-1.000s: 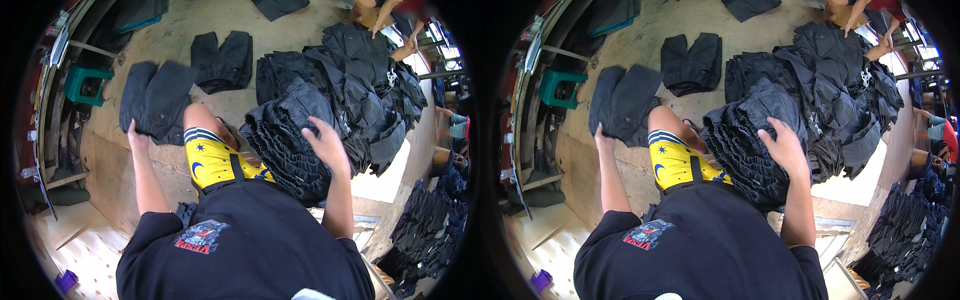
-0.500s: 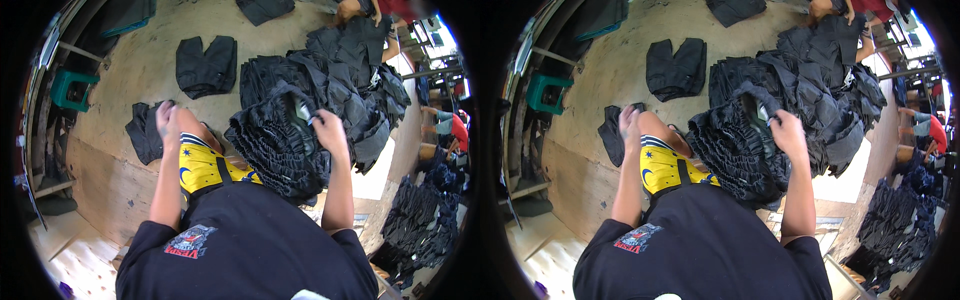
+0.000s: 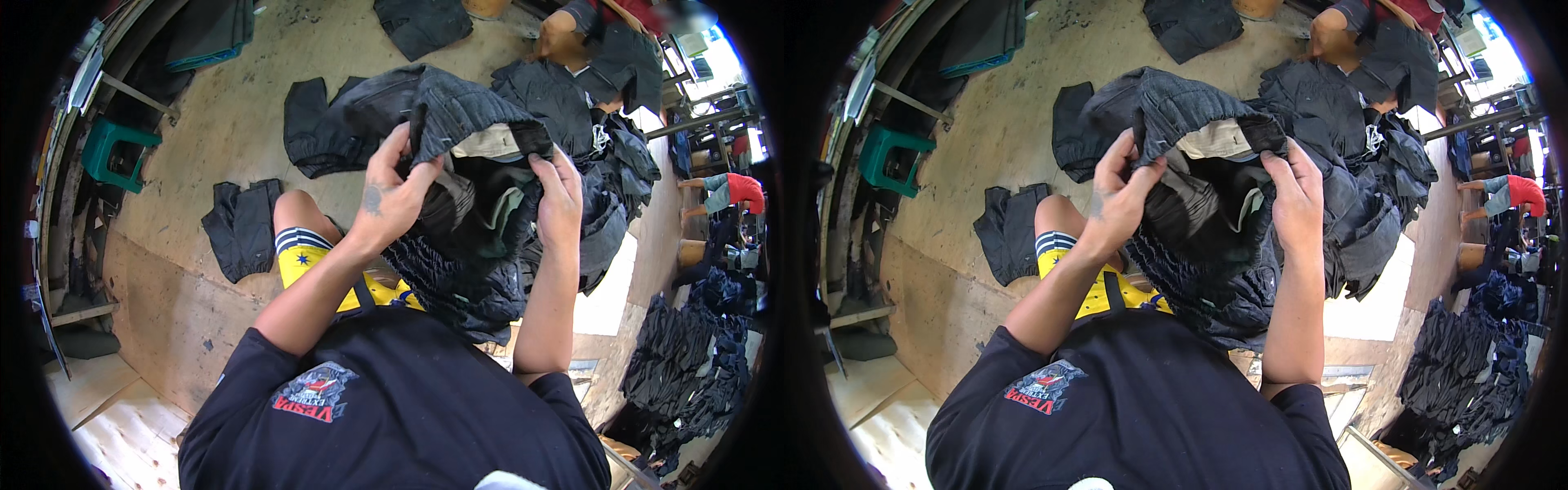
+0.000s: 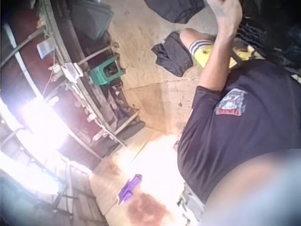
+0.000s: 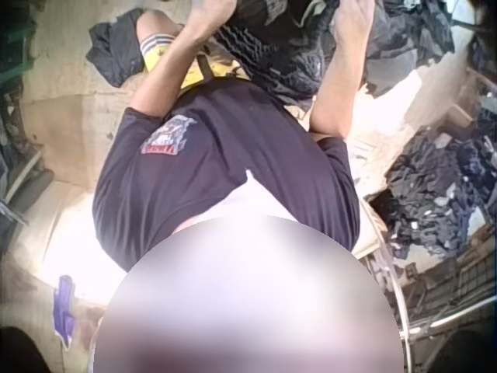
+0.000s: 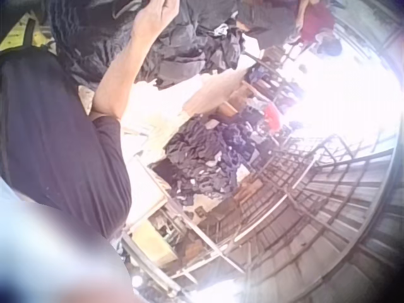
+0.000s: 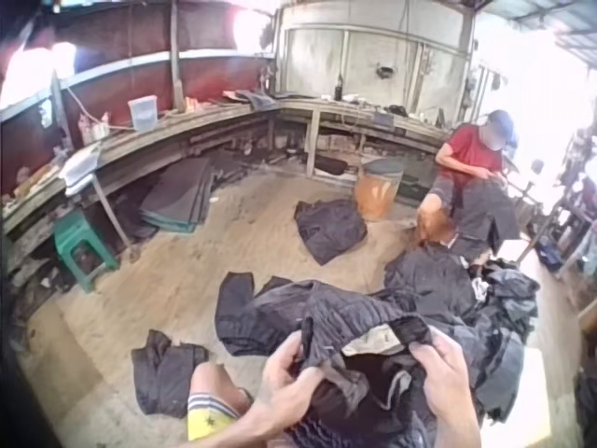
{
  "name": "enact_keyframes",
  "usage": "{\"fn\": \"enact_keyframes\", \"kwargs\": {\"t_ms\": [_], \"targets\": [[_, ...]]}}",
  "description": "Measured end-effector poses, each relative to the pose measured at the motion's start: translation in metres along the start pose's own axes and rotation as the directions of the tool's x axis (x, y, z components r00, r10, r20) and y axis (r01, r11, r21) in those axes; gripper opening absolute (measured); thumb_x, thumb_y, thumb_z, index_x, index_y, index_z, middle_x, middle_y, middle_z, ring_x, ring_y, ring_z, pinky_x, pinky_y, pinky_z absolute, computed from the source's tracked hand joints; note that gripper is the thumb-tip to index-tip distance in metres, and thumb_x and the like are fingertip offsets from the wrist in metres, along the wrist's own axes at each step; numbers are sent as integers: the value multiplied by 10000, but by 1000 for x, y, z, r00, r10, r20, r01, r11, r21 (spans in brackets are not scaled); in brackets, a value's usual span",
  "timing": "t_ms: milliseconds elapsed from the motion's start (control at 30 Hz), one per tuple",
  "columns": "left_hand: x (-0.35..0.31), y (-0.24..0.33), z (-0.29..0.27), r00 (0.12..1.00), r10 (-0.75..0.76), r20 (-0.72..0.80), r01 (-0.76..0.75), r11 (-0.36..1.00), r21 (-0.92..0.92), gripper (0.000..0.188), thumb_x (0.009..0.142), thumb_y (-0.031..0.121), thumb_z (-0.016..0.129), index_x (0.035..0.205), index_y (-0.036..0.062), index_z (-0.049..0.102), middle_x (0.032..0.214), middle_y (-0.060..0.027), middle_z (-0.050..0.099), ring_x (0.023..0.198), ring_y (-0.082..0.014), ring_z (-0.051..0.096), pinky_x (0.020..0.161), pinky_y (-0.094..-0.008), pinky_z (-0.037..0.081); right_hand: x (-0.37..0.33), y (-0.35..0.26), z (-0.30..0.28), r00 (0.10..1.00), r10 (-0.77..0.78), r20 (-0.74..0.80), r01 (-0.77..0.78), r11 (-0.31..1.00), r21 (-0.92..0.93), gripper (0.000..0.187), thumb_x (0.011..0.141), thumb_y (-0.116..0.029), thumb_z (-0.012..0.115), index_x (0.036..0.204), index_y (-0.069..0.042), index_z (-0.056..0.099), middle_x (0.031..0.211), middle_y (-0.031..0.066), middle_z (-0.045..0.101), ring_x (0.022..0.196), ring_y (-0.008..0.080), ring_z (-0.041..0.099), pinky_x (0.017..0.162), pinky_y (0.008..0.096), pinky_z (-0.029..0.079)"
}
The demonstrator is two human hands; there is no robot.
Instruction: The person sits on the floor and repeatedly picks up black fabric pieces from a large pile. They unfold each piece, smooth it out, and fold it into a smaller rectangle before placing it into a separate stack. The person continues this process for multiple items throughout the clip.
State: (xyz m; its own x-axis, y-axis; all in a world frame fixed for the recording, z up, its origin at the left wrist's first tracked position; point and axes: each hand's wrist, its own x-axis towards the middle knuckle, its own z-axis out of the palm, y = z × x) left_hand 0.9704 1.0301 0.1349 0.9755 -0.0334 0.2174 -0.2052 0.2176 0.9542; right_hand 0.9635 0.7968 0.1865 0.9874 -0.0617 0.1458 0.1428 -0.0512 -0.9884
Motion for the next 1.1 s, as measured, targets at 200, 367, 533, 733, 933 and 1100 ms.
{"fn": "enact_keyframes", "kwargs": {"t_ms": [200, 367, 533, 733, 933, 1100], "targets": [[4, 28, -5, 988, -107, -114, 105, 994, -27, 231, 1078, 229, 670, 1059, 0, 643, 909, 42, 554, 870, -74, 469, 779, -258, 405, 10, 5, 10, 999, -9, -52, 4, 995, -96, 264, 1070, -124, 658, 1270, 41, 708, 1078, 5, 727, 976, 70, 622, 900, 232, 478], [16, 25, -13, 985, -100, -144, 102, 995, 7, 277, 1095, 295, 645, 1042, 23, 647, 889, 44, 542, 807, -78, 454, 711, -275, 387, 8, 10, 13, 995, -103, -11, 100, 978, -185, 329, 1107, -208, 661, 1329, 33, 683, 1182, 41, 721, 1081, 96, 636, 967, 242, 481], [83, 3, -26, 859, -476, -188, 328, 794, -512, 353, 1154, 335, 527, 1261, 27, 662, 1143, -98, 763, 920, -215, 754, 807, -378, 623, -16, 39, -4, 988, 118, -102, -125, 990, -64, 415, 1124, -227, 635, 1442, 39, 602, 1374, 106, 678, 1289, 181, 625, 1099, 305, 479], [199, -37, -66, 862, -480, -164, 143, 541, -829, 394, 1181, 349, 395, 1248, 35, 623, 1255, -167, 725, 1214, -405, 683, 1100, -637, 527, -79, 86, -16, 975, 221, -3, -186, 813, -551, 510, 1080, -303, 689, 1438, 51, 606, 1430, 239, 669, 1378, 333, 615, 1184, 403, 447], [195, -123, -156, 887, -393, -243, 37, 584, -811, 538, 1180, 447, 326, 1476, 78, 582, 1560, -146, 599, 1452, -420, 522, 1241, -655, 358, -117, 103, -15, 929, 350, 123, -211, 770, -602, 551, 1014, -372, 747, 1395, 16, 657, 1424, 250, 664, 1355, 408, 622, 1158, 439, 469], [75, -224, -221, 467, -716, -520, 382, 693, -611, 677, 1144, 449, 421, 1718, 141, 237, 1718, -114, 368, 1510, -399, 445, 1241, -620, 363, -100, 91, -18, 907, 385, 169, -176, 714, -677, 606, 947, -382, 804, 1391, 6, 666, 1405, 234, 674, 1333, 424, 625, 1144, 455, 483]]}}
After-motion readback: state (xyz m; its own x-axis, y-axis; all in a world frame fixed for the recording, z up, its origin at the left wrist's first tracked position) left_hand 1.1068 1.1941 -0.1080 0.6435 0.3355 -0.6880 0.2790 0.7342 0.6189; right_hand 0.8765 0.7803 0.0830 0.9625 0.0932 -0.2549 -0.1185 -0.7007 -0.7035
